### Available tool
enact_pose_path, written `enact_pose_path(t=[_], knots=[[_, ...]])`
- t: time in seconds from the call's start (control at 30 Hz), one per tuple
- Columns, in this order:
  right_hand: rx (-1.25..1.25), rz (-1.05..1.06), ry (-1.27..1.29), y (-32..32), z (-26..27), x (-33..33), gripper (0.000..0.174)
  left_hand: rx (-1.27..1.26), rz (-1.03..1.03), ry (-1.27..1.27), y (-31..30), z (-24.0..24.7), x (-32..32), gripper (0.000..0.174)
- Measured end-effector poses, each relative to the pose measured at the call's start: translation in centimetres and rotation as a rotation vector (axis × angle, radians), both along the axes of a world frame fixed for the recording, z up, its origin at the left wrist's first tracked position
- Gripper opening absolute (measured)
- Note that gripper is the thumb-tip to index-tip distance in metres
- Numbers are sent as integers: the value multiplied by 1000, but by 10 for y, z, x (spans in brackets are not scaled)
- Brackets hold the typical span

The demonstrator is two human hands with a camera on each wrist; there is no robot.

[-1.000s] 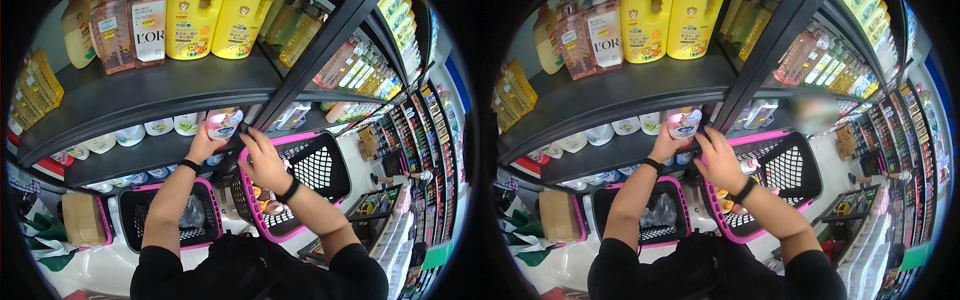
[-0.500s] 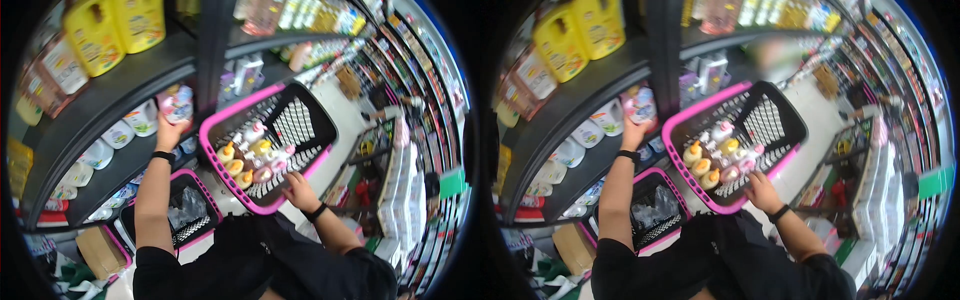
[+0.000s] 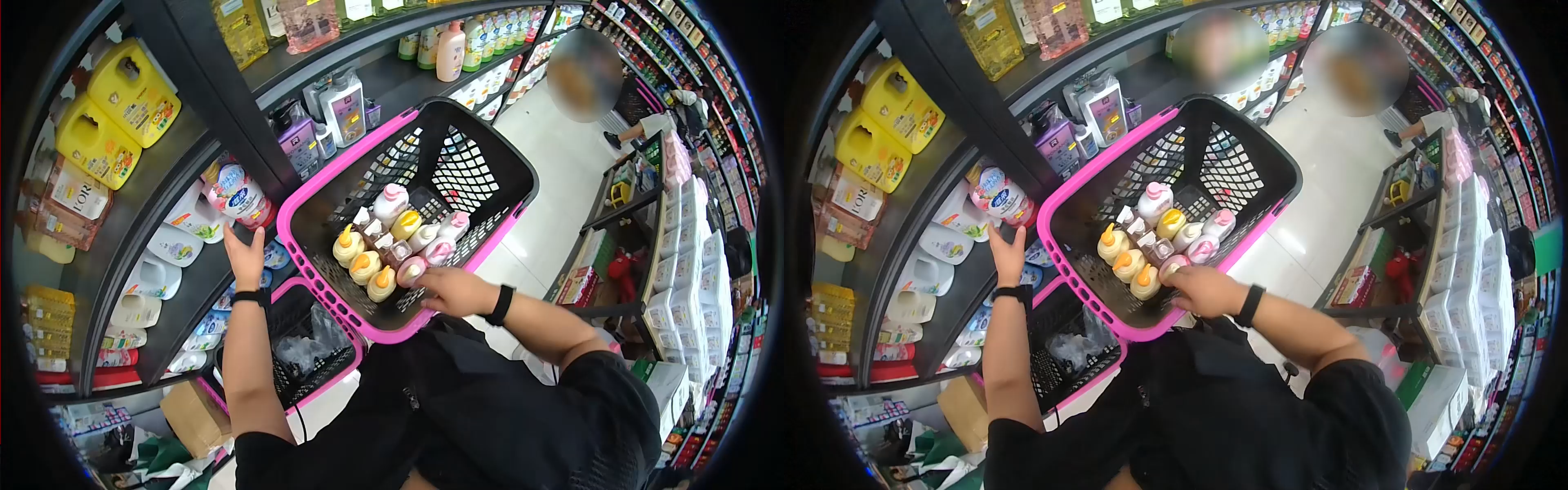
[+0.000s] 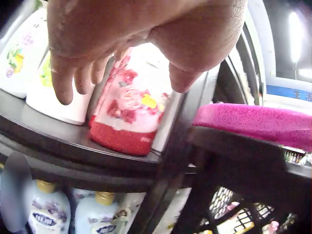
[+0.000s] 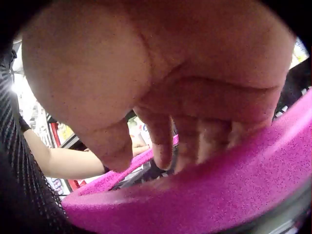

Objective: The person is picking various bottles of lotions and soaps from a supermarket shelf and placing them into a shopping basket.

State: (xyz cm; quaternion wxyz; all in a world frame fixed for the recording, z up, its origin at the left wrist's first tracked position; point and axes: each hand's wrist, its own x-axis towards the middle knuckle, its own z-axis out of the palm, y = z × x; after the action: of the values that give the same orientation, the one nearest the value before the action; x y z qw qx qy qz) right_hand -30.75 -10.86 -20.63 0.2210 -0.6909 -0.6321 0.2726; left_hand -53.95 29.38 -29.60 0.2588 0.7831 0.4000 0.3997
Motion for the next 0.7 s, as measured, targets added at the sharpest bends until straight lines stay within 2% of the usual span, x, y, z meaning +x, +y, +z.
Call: enact_pose_path(t=[0.03,0.07,0.1,0.13,0.17,0.23,0.27,0.37,0.47,0.5,0.53,0.57,0.63,0.7], knots=[[-58,76,99,6,7,17,29,24,55,71,-16,2,-4,68],[-5,52,45,12,19,32,25,37,-8,118,-35,3,-9,63],[-69,11,-39,22,35,48,25,48,-66,163,-56,9,-11,58],[110,71,-110,33,25,74,28,-7,-133,242,-76,17,-13,57],[273,40,-174,44,28,92,23,-43,-200,293,-99,28,-11,58],[236,34,-257,71,32,131,26,-46,-236,352,-141,37,-8,60],[298,102,-275,83,21,153,29,-72,-240,353,-159,41,-5,63],[13,243,-384,121,-45,212,36,-151,-175,449,-207,52,2,75],[-460,525,-459,141,-116,246,51,-268,-123,461,-243,61,15,81],[-547,647,-483,139,-127,252,51,-292,-83,475,-251,56,15,81],[-714,678,-558,137,-165,263,52,-305,-44,482,-255,51,18,81],[-704,653,-561,129,-207,275,54,-309,-6,482,-256,49,22,81],[-925,638,-563,119,-221,269,57,-356,20,472,-255,53,27,80],[-749,676,-556,102,-230,265,58,-324,35,482,-255,48,24,80]])
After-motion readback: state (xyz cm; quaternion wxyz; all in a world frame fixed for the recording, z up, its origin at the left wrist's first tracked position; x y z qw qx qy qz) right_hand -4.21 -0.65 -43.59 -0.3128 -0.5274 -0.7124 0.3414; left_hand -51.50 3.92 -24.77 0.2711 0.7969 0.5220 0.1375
